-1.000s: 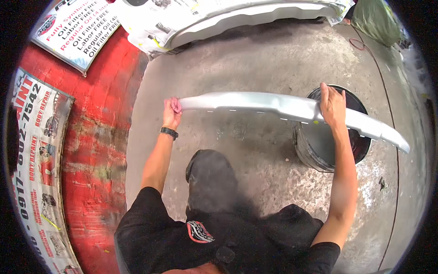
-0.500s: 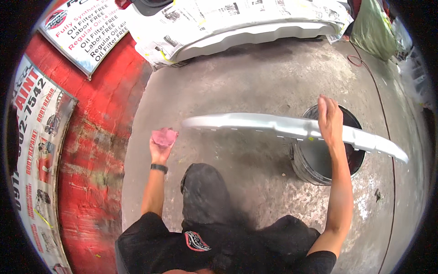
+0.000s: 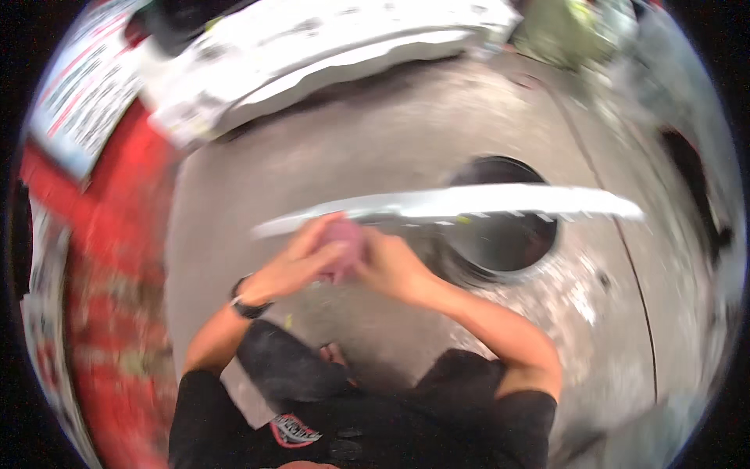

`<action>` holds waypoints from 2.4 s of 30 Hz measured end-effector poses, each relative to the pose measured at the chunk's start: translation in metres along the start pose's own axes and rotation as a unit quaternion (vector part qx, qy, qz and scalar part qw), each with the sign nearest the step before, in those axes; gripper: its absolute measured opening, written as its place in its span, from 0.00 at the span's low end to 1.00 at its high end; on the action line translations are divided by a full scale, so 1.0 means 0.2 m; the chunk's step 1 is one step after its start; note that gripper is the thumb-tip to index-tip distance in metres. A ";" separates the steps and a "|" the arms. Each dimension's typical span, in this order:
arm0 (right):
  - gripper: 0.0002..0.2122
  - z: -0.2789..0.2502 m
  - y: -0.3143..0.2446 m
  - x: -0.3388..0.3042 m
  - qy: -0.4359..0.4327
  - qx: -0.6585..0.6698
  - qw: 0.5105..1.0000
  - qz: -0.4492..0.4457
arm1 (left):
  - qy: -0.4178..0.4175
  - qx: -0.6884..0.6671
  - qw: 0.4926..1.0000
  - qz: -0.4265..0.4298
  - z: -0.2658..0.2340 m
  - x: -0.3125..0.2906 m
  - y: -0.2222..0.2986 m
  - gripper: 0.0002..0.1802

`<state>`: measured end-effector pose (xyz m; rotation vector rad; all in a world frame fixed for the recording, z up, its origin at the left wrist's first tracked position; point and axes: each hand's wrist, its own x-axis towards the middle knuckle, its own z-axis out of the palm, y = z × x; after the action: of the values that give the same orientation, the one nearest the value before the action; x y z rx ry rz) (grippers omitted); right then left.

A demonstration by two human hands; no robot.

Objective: The person scrubs a white car bumper with a yellow sponge and water from a bucket, then wipes it dry with a pink cloth. The person repeatedly scrubs and wipes the bumper, flipping it over to clean both sides.

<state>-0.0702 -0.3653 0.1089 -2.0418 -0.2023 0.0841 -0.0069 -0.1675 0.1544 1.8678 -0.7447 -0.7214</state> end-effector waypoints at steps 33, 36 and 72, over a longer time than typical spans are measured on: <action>0.14 0.03 0.42 -0.14 0.061 -0.508 0.761 -0.399 | -0.269 -0.265 0.895 -0.236 0.37 0.18 -0.38 0.09; 0.18 -0.02 0.39 -0.13 0.069 -0.538 0.777 -0.318 | -0.142 -0.243 0.940 -0.194 0.39 0.19 -0.32 0.09; 0.09 0.22 0.70 0.01 0.005 -0.387 0.920 -0.062 | -0.014 0.201 0.979 -0.038 0.47 0.38 -0.72 0.26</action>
<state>-0.0595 -0.3887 -0.0360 -2.8109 -0.4063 -0.1062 -0.0023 -0.2267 -0.0241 2.2659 -0.8905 -0.6820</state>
